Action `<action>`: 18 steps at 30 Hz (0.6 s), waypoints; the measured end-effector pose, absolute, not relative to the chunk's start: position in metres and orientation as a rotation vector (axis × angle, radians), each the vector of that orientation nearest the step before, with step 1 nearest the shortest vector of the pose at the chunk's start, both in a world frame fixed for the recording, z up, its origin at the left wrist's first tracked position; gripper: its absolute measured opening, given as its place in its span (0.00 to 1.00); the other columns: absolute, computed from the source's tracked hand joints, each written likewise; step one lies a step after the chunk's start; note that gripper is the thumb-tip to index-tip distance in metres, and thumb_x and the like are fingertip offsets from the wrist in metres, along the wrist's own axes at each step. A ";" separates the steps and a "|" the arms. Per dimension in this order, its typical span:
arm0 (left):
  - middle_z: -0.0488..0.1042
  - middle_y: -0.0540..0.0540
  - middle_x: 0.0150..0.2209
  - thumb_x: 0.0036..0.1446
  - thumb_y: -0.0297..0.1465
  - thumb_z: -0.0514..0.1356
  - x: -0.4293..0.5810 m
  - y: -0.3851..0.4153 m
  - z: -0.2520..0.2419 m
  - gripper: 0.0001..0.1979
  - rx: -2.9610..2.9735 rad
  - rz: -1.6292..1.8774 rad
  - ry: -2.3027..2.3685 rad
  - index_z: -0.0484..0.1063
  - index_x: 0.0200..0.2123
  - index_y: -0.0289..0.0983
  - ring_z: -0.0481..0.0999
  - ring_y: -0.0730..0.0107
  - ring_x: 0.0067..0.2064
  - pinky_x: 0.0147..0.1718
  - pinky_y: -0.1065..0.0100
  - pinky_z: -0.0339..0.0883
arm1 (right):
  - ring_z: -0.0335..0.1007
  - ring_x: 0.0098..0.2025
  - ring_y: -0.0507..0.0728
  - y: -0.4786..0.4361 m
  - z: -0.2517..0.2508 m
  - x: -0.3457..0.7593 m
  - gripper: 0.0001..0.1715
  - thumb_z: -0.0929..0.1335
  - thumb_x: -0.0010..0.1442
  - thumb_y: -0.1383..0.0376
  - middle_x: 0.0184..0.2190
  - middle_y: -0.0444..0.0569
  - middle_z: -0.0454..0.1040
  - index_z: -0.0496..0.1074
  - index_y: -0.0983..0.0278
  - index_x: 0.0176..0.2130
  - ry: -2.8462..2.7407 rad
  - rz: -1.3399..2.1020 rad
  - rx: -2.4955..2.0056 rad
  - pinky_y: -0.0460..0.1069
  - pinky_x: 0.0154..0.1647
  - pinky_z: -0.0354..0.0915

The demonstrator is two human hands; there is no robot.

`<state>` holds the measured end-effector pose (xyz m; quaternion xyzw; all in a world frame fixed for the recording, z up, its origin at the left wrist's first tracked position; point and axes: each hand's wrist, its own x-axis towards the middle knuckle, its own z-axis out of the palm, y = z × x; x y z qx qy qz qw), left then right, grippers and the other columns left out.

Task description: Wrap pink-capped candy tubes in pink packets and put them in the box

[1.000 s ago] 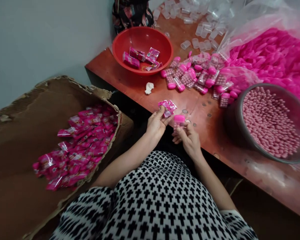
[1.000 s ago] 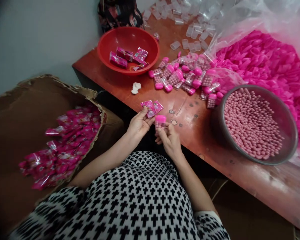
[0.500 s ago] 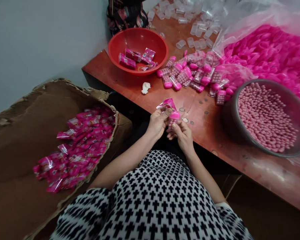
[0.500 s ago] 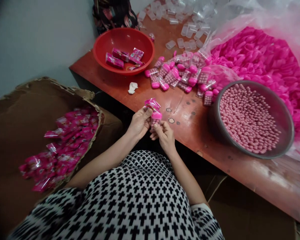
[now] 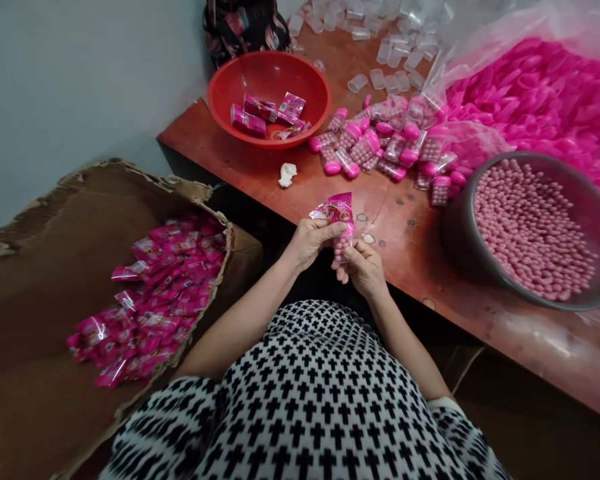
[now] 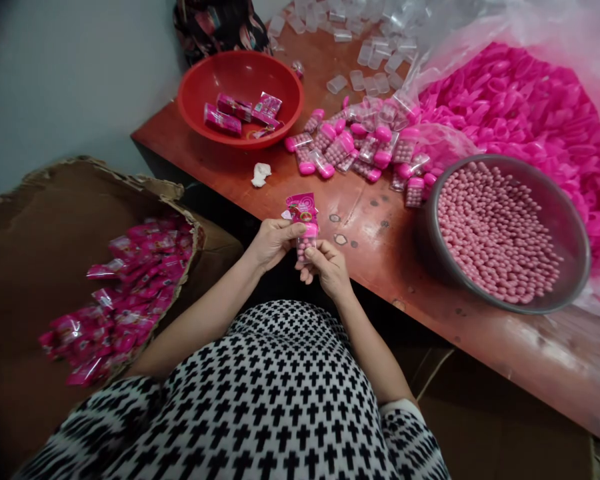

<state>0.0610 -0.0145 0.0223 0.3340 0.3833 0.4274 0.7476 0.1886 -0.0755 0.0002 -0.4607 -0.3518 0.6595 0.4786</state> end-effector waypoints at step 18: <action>0.72 0.48 0.21 0.39 0.35 0.72 0.061 -0.045 0.018 0.15 0.456 1.042 0.800 0.73 0.22 0.29 0.69 0.77 0.22 0.22 0.72 0.65 | 0.73 0.21 0.50 -0.069 0.003 0.181 0.16 0.72 0.53 0.56 0.23 0.39 0.76 0.65 0.61 0.36 -0.856 1.440 -1.054 0.43 0.20 0.71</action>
